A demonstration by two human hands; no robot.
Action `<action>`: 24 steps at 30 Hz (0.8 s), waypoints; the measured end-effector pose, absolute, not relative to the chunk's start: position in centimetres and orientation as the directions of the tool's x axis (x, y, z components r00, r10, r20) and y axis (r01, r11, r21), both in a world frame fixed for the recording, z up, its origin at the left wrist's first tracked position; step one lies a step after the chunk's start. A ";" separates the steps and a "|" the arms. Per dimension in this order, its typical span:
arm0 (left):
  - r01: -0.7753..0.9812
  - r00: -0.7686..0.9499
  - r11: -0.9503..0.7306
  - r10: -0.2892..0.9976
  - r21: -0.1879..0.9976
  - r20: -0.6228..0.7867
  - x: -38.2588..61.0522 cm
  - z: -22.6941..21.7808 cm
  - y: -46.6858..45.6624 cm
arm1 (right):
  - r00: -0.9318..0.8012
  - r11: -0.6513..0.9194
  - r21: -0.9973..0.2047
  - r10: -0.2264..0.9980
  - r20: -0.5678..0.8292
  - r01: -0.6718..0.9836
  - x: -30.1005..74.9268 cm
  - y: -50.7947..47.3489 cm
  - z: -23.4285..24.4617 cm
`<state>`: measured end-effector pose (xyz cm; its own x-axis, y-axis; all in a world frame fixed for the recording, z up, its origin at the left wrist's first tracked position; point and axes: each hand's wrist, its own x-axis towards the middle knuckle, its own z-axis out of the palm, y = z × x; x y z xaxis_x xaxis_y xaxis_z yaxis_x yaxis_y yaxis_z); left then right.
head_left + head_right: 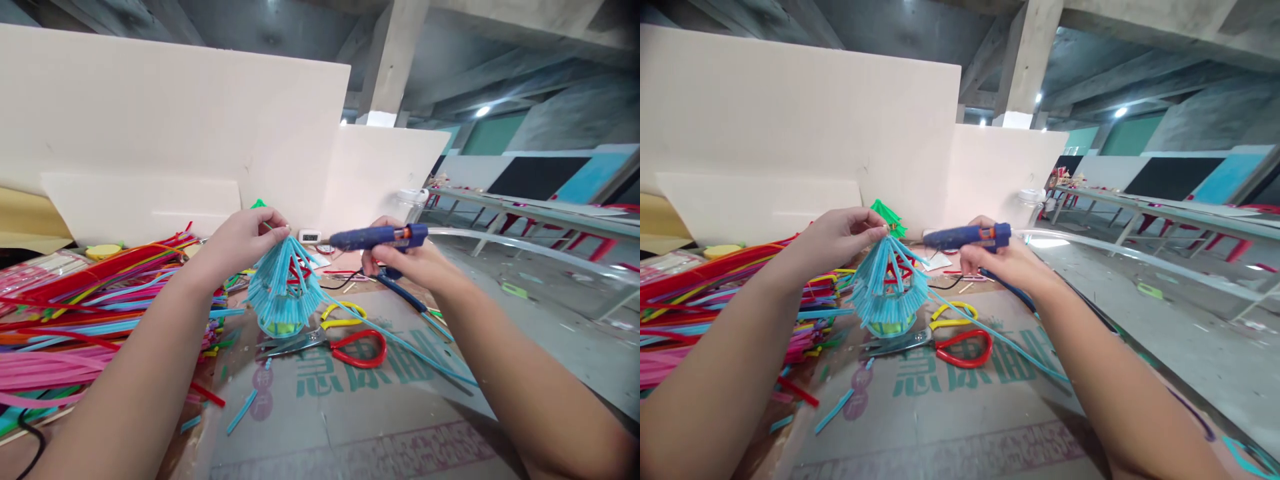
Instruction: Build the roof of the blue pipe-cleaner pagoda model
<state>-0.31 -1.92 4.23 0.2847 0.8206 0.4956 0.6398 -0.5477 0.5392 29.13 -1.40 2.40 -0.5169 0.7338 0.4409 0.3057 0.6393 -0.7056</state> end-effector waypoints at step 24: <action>0.621 0.307 -0.571 0.808 0.537 0.504 -0.6 3.9 -1.5 | -0.163 0.192 -0.513 0.981 0.102 0.837 29.4 11.9 -5.8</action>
